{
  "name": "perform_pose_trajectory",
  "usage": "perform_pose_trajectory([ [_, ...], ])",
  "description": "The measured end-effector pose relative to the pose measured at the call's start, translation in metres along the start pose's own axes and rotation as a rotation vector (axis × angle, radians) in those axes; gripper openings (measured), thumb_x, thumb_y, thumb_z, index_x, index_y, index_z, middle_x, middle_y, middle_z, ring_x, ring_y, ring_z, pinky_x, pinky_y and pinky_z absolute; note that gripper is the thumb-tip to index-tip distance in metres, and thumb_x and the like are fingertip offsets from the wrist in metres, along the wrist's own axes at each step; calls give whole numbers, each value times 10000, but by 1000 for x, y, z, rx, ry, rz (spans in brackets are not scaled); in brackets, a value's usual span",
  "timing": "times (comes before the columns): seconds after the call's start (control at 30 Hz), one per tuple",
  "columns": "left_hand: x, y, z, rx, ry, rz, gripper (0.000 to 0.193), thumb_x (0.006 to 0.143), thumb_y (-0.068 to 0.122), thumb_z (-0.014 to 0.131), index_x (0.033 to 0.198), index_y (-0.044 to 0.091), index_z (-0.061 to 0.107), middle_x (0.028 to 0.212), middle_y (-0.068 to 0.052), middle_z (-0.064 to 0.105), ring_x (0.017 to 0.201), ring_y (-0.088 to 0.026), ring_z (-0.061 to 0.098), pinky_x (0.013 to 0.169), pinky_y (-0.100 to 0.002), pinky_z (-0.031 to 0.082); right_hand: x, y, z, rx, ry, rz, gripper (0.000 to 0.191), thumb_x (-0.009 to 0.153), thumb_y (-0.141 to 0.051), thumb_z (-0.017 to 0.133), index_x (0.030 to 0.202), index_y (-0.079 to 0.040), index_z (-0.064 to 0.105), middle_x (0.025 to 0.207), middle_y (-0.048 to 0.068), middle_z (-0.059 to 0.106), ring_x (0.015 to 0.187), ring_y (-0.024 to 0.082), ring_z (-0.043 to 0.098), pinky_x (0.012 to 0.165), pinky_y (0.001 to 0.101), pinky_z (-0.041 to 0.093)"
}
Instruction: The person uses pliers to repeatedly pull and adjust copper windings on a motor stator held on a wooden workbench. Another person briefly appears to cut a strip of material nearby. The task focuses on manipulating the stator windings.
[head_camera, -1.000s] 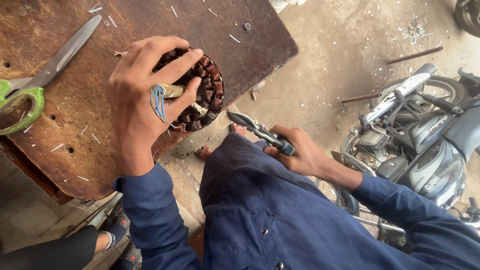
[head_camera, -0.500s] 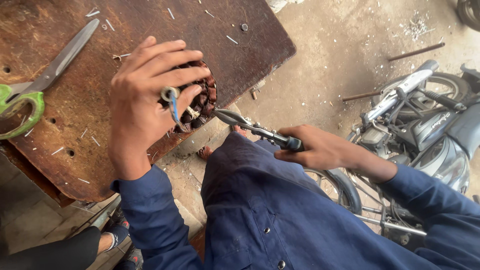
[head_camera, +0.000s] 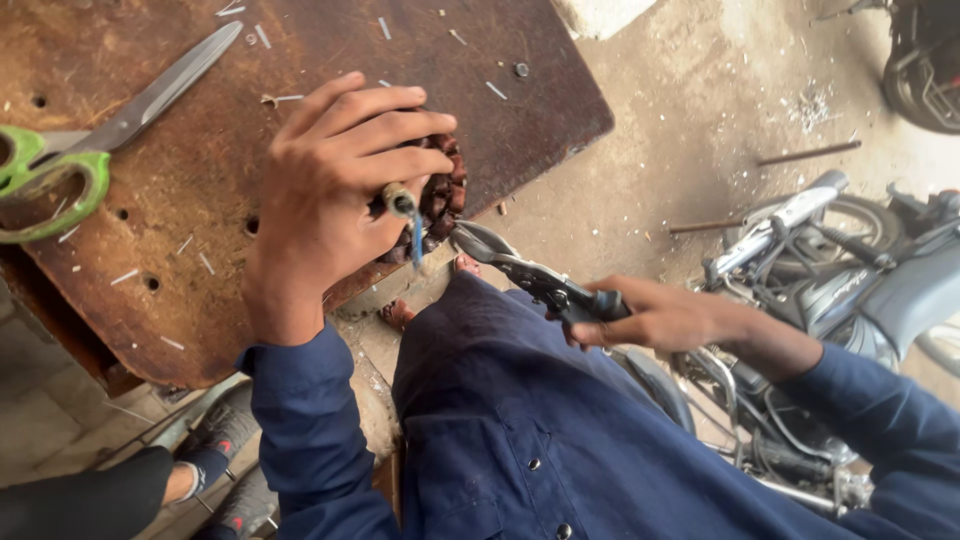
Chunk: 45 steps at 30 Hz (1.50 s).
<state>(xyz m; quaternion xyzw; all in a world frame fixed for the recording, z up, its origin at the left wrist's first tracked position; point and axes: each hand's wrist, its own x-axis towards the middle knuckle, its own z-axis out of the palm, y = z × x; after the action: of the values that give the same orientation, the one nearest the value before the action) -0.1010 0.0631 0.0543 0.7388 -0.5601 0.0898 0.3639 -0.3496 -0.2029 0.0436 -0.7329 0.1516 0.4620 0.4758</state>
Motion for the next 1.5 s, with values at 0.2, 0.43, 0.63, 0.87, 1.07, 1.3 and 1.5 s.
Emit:
perform_pose_trajectory([
  [0.2, 0, -1, 4, -24, 8, 0, 147, 982, 107, 698, 1040, 211, 785, 1315, 72, 728, 1338, -161, 607, 1245, -415, 402, -8, -10, 12, -129, 186, 71, 713, 867, -523, 665, 1398, -57, 566, 1098, 119, 711, 1071, 229, 685, 929, 422, 525],
  [0.43, -2, -2, -2, -11, 8, -35, 198, 895, 102, 694, 1031, 212, 787, 1298, 67, 731, 1308, -162, 617, 1229, -419, 407, -20, -38, 13, -305, 333, -144, 610, 879, -421, 628, 1329, -14, 564, 816, 80, 731, 815, 245, 711, 748, 434, 510],
  [0.63, -2, 0, -5, -11, 8, -14, 162, 934, 91, 699, 1033, 185, 784, 1302, 53, 733, 1319, -170, 622, 1228, -423, 414, -18, -41, 10, -198, 245, -88, 382, 891, -433, 610, 940, -57, 648, 659, 40, 551, 632, 198, 546, 606, 431, 426],
  [0.87, -1, 0, -1, -11, 22, -23, 218, 861, 58, 730, 1013, 205, 783, 1292, 73, 733, 1318, -185, 615, 1229, -421, 419, -8, -27, 11, -207, 242, 63, 595, 881, -546, 628, 1256, -84, 639, 876, 66, 668, 841, 203, 644, 746, 414, 489],
  [1.07, -5, -5, 3, -24, 18, -33, 276, 817, 39, 778, 1027, 217, 779, 1309, 83, 723, 1329, -182, 597, 1240, -433, 398, -5, -5, 10, -110, 158, 94, 688, 846, -582, 612, 1350, -114, 604, 1115, 93, 725, 1057, 205, 680, 920, 426, 514],
  [1.3, -7, -8, 6, 12, 13, -23, 313, 809, 42, 812, 1062, 222, 778, 1333, 80, 716, 1337, -177, 589, 1240, -437, 395, -1, -4, 4, -100, 113, 0, 590, 898, -540, 582, 1261, -87, 690, 987, 82, 758, 947, 197, 711, 884, 419, 538],
  [1.5, -6, -8, 5, -14, 4, -43, 314, 789, 43, 811, 1054, 208, 776, 1328, 76, 717, 1343, -187, 590, 1242, -443, 390, -7, -10, 2, -93, 162, 84, 643, 873, -543, 596, 1341, -102, 609, 1062, 63, 738, 1023, 174, 692, 922, 391, 516],
])
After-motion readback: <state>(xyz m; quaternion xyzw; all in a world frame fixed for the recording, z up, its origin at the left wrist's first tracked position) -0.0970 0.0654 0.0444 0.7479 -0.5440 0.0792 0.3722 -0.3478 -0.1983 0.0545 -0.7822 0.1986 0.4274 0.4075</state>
